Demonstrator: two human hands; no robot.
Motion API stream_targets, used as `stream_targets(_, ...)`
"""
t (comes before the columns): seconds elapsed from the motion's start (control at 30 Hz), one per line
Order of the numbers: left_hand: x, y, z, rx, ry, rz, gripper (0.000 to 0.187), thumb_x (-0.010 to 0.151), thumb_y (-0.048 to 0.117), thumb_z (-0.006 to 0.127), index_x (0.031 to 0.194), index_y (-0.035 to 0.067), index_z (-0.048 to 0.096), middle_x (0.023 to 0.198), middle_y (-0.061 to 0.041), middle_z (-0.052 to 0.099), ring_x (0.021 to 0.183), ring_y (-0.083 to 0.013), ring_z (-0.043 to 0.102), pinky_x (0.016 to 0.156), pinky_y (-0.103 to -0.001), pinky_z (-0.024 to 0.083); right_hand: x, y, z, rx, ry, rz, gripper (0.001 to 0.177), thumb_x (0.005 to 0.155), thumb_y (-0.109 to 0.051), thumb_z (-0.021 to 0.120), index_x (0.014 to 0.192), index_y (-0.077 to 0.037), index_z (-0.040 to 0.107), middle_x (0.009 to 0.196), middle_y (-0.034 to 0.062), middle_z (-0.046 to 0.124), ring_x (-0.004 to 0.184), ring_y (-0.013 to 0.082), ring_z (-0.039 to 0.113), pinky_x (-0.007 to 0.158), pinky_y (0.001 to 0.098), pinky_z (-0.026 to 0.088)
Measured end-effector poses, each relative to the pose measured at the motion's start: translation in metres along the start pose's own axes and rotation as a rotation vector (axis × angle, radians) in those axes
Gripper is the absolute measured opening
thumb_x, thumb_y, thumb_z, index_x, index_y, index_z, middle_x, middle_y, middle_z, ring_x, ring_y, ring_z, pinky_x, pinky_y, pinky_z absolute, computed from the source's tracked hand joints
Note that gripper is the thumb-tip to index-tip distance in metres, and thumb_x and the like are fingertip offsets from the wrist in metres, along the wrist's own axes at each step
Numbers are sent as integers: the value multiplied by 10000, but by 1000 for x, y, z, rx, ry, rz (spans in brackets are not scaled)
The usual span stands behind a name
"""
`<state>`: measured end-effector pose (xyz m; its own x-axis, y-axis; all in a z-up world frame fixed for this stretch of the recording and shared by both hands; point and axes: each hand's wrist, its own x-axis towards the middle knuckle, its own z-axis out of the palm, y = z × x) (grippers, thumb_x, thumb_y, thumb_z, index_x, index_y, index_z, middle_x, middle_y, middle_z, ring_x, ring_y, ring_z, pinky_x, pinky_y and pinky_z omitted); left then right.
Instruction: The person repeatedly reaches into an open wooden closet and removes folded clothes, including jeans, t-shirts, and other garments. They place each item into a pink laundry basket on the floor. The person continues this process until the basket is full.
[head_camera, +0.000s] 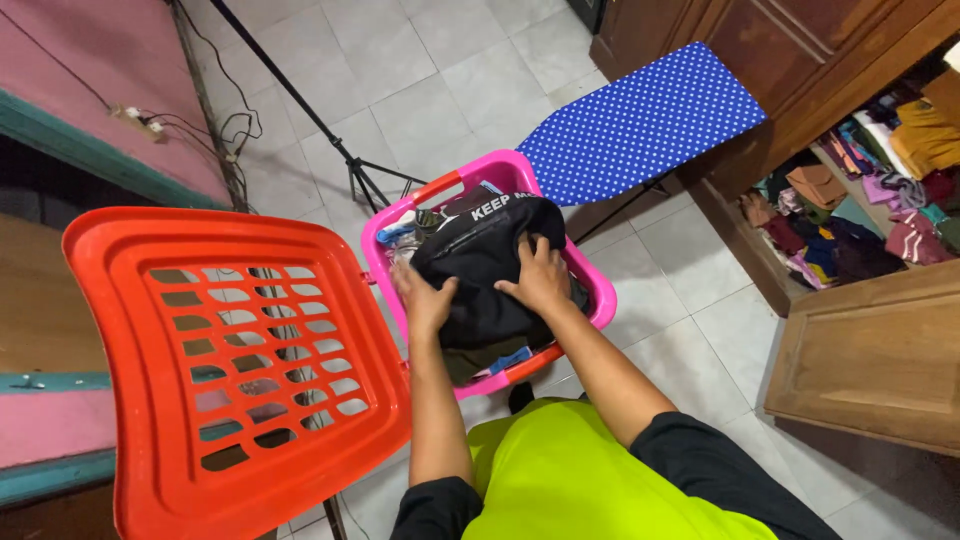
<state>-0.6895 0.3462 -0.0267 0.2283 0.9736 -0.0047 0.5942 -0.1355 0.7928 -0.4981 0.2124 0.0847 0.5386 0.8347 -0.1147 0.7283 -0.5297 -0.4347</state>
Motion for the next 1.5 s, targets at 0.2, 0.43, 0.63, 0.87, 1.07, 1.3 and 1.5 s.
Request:
stream_targets(0.2, -8, 88, 0, 321, -358, -239, 1393, 620, 711, 814, 1659, 199, 40, 1722, -179, -93, 1523, -575, -30, 1113, -767, 240, 16, 27, 15, -56, 19, -24, 1180, 598, -600, 920, 1530, -135, 364, 1618, 222, 220, 1394, 506, 371, 1113, 591, 362)
stream_targets(0.43, -4, 90, 10, 367, -445, -275, 1429, 556, 717, 846, 1656, 252, 62, 1717, -173, -101, 1515, -588, -23, 1085, -822, 210, 15, 54, 20, 48, -148, 38, 1188, 635, -602, 889, 1573, -150, 317, 1660, 171, 206, 1385, 497, 403, 1086, 584, 406)
stream_targets(0.63, -11, 201, 9, 623, -270, -138, 1309, 671, 674, 835, 1636, 146, 126, 1675, -257, 30, 1494, -591, 1, 1092, -813, 109, 38, 115, -14, 313, 0, -51, 864, 750, -563, 846, 1445, -146, 547, 1443, 174, 498, 1236, 360, 579, 1021, 450, 498)
stream_targets(0.87, -34, 301, 121, 421, -121, 556, 1048, 778, 503, 830, 1568, 29, 331, 1626, -305, 227, 1510, -557, 128, 1135, -734, 197, 19, 230, -95, 536, 404, 84, 582, 844, -370, 784, 1330, -93, 624, 1307, 93, 593, 957, 196, 695, 876, 352, 557)
stream_targets(1.07, -76, 377, 270, 115, -358, 794, 911, 810, 383, 840, 1529, 21, 412, 1620, -296, 286, 1490, -541, 226, 1171, -619, 263, -3, 371, -160, 615, 607, 212, 536, 871, -304, 776, 1326, -71, 614, 1294, 99, 597, 918, 180, 712, 821, 340, 563)
stream_targets(1.3, -126, 463, 413, -125, -530, 880, 745, 866, 268, 803, 1483, 6, 478, 1586, -294, 356, 1466, -499, 313, 1185, -542, 296, -24, 519, -233, 547, 795, 314, 546, 881, -273, 768, 1348, -52, 592, 1291, 138, 601, 911, 206, 728, 770, 349, 583)
stream_targets(1.5, -140, 505, 501, -282, -558, 893, 392, 926, 169, 703, 1288, 34, 634, 1506, -228, 513, 1380, -421, 481, 1135, -490, 403, -13, 609, -256, 575, 867, 411, 582, 899, -272, 758, 1378, -24, 543, 1351, 177, 584, 954, 226, 733, 803, 354, 587)
